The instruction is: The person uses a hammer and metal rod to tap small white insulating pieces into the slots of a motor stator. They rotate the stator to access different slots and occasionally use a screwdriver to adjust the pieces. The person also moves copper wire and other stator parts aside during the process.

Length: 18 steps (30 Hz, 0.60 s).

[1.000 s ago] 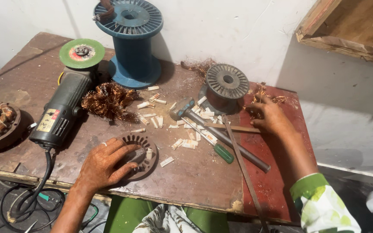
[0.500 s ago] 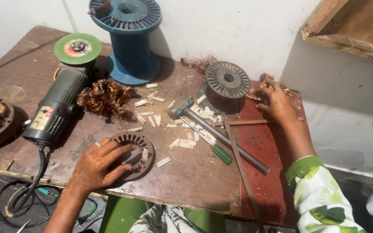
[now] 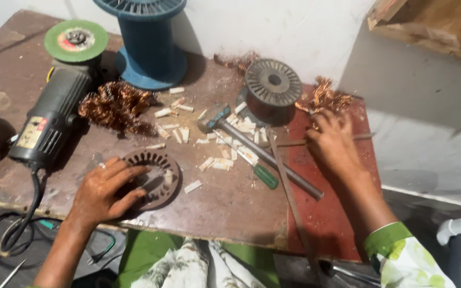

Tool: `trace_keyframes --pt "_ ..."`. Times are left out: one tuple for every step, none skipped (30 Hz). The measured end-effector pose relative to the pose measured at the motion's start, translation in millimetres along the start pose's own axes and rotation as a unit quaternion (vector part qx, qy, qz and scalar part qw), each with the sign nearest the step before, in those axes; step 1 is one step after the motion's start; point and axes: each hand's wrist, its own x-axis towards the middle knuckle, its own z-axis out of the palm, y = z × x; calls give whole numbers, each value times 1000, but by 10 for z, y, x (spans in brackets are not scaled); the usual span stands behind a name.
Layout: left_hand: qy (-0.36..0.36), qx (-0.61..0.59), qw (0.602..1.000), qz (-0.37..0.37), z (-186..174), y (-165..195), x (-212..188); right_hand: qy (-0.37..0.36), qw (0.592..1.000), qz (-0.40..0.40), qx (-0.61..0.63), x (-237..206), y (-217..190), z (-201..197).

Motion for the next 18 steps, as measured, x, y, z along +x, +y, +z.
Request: trace_keyframes --pt "3 3 1000 3 -16 7 -15 23 999 -8 -32 -45 15 3" --pt "3 -2 1000 8 -27 5 -21 29 999 7 -31 -91 32 -9" --pt "3 -7 1000 13 -30 -2 -21 34 999 22 -29 -153 57 -38" --pt "2 -14 1000 17 -40 1 -37 36 998 36 -27 -238 72 -86" --pt "-2 -14 1000 16 -48 1 -50 22 997 54 -51 -331 86 -148" --pt "-7 -15 1000 15 -57 1 -59 9 994 72 -76 -439 96 -220" --pt "-11 -15 1000 14 -71 4 -67 13 995 90 -46 -558 100 -293" --pt "-7 -21 1000 8 -81 8 -68 17 994 107 -17 -680 105 -360" --pt "-3 -27 1000 0 -89 22 -71 21 992 122 13 -788 91 -402" --pt "3 -33 999 -7 -94 42 -65 18 989 142 46 -852 78 -416" --pt "31 -38 998 -35 -86 69 -39 17 983 162 79 -887 73 -410" --pt "57 -44 995 -64 -66 112 -6 15 977 182 112 -925 33 -368" --pt "82 -48 991 -92 -45 175 27 12 971 194 139 -958 -40 -296" --pt "81 -17 994 -77 -26 244 78 12 964 208 164 -966 -104 -213" --pt "80 15 995 -62 2 333 138 12 957 222 188 -974 -145 -137" --pt "78 45 995 -49 57 457 202 19 947 248 205 -996 -170 -75" --pt "59 18 997 -34 129 594 280 25 935 274 222 -1016 -190 -28" --pt "40 -9 999 -21 219 753 356 31 923 299 239 -1035 -198 -3"
